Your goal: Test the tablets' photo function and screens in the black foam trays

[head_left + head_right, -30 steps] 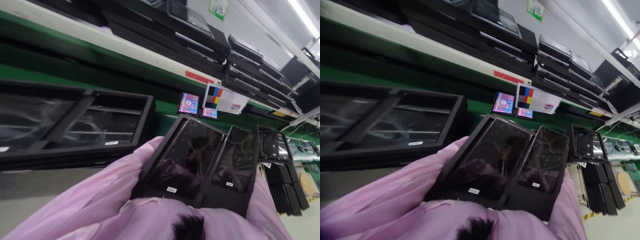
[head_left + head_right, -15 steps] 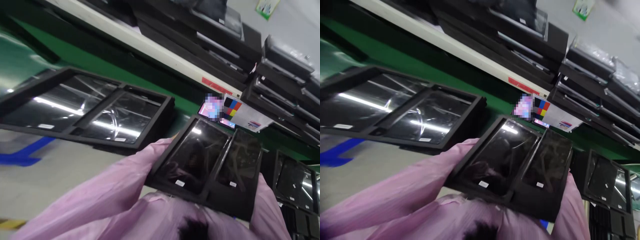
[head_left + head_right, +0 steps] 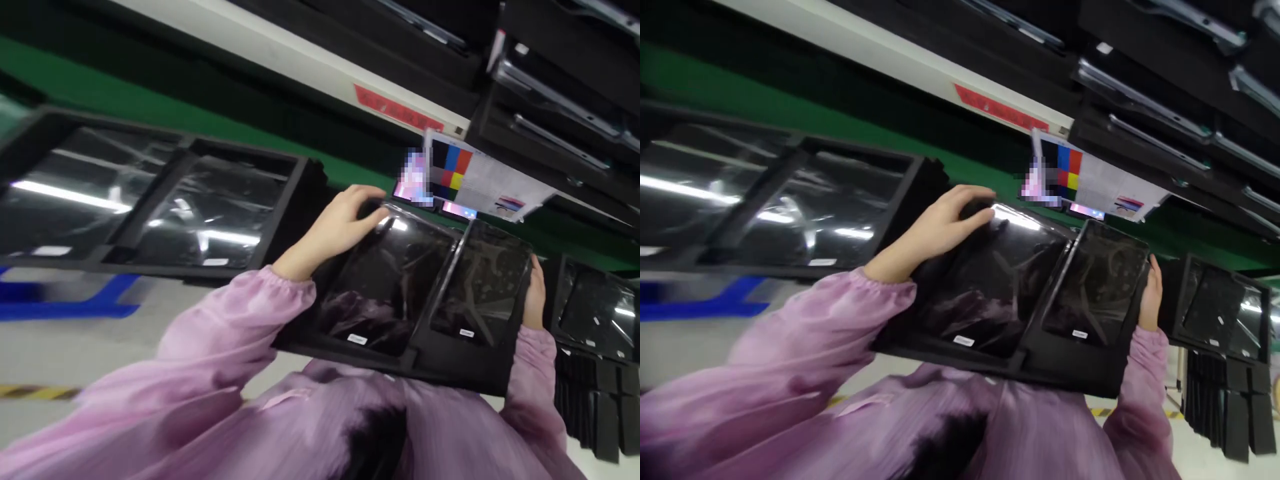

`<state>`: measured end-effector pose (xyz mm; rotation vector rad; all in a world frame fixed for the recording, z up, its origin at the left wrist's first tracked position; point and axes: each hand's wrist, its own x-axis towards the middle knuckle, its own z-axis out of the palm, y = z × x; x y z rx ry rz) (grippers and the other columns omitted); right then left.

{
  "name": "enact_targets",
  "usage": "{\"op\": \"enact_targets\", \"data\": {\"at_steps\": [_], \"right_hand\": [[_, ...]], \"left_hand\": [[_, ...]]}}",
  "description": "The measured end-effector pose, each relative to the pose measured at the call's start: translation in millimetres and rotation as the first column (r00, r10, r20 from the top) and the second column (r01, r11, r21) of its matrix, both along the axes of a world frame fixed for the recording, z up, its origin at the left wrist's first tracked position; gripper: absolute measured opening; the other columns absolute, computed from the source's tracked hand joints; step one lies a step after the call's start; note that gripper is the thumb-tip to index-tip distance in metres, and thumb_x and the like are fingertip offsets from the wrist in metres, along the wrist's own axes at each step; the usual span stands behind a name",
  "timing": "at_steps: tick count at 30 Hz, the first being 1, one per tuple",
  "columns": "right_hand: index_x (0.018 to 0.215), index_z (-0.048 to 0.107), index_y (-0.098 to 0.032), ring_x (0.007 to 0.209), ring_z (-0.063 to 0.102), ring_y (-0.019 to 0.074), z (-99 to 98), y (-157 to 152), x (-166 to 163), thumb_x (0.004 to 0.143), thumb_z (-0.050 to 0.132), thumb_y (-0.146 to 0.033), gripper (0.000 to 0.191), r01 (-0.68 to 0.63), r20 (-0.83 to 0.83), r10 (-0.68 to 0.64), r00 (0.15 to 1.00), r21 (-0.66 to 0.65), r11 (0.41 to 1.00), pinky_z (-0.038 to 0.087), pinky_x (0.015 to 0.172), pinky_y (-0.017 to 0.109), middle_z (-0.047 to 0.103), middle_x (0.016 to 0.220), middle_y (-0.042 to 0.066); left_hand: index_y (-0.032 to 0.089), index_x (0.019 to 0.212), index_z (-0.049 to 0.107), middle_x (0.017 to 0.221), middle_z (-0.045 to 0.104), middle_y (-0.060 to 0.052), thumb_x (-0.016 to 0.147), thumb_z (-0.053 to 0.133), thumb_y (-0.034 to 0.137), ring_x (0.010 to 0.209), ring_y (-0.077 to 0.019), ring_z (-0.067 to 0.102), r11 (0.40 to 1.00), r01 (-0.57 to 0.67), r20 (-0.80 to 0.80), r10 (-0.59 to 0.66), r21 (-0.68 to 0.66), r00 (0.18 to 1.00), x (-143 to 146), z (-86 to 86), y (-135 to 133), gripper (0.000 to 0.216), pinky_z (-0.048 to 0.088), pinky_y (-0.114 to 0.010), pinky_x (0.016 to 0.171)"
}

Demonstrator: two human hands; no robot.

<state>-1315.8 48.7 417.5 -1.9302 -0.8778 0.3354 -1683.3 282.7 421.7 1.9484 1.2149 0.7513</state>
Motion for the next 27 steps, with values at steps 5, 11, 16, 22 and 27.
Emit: {"op": "enact_targets", "data": {"at_steps": [5,11,16,22,27], "right_hand": [[0.14,0.068,-0.019,0.138,0.064,0.0279,-12.6,0.8,10.9,0.097,0.051,-0.071,0.069,0.059,-0.048,-0.055,0.997,0.073,0.996,0.045,0.125,0.05,0.07,0.147,0.013],[0.131,0.07,-0.027,0.134,0.067,0.0229,-18.7,14.8,8.5,0.094,0.068,-0.057,0.048,0.028,-0.058,-0.022,0.998,0.103,0.994,0.048,0.123,0.041,0.073,0.143,0.005],[0.122,0.071,-0.02,0.126,0.071,0.0197,-23.0,12.0,2.2,0.091,0.078,-0.041,0.038,0.079,-0.084,-0.07,0.994,0.101,0.992,0.05,0.117,0.032,0.077,0.133,0.005],[0.124,0.071,-0.016,0.122,0.072,0.0183,-15.1,15.5,2.2,0.095,0.075,-0.037,0.036,0.049,-0.021,-0.048,0.999,0.07,0.996,0.053,0.111,0.03,0.079,0.129,0.005],[0.122,0.074,-0.02,0.122,0.071,0.0234,-6.0,17.3,3.4,0.087,0.079,-0.053,0.049,0.074,-0.022,-0.072,0.997,0.113,0.991,0.051,0.119,0.04,0.078,0.129,0.008]], "left_hand": [[0.02,0.122,0.072,0.131,0.069,-0.016,0.093,0.058,0.051,0.132,-0.0395,0.06,0.897,0.371,-0.174,-0.336,0.239,0.926,76.2,10.3,-46.1,0.045,0.046,-0.058,0.12],[0.009,0.121,0.071,0.121,0.069,-0.024,0.096,0.043,0.048,0.123,-0.0456,0.063,0.881,0.395,-0.4,-0.274,0.261,0.875,118.2,17.0,-67.3,0.054,0.054,-0.061,0.106],[0.021,0.119,0.072,0.121,0.066,-0.015,0.091,0.041,0.05,0.131,-0.0496,0.06,0.902,0.369,-0.337,-0.283,0.226,0.898,116.7,23.5,-67.4,0.05,0.053,-0.066,0.102],[0.022,0.116,0.07,0.117,0.069,-0.016,0.095,0.044,0.05,0.118,-0.0472,0.063,0.889,0.347,-0.455,-0.187,0.299,0.871,117.7,22.1,-63.5,0.043,0.06,-0.059,0.084],[0.019,0.115,0.068,0.118,0.069,-0.016,0.095,0.056,0.038,0.12,-0.0443,0.062,0.924,0.317,-0.406,-0.21,0.216,0.889,117.2,27.0,-62.0,0.03,0.058,-0.058,0.094]]}}
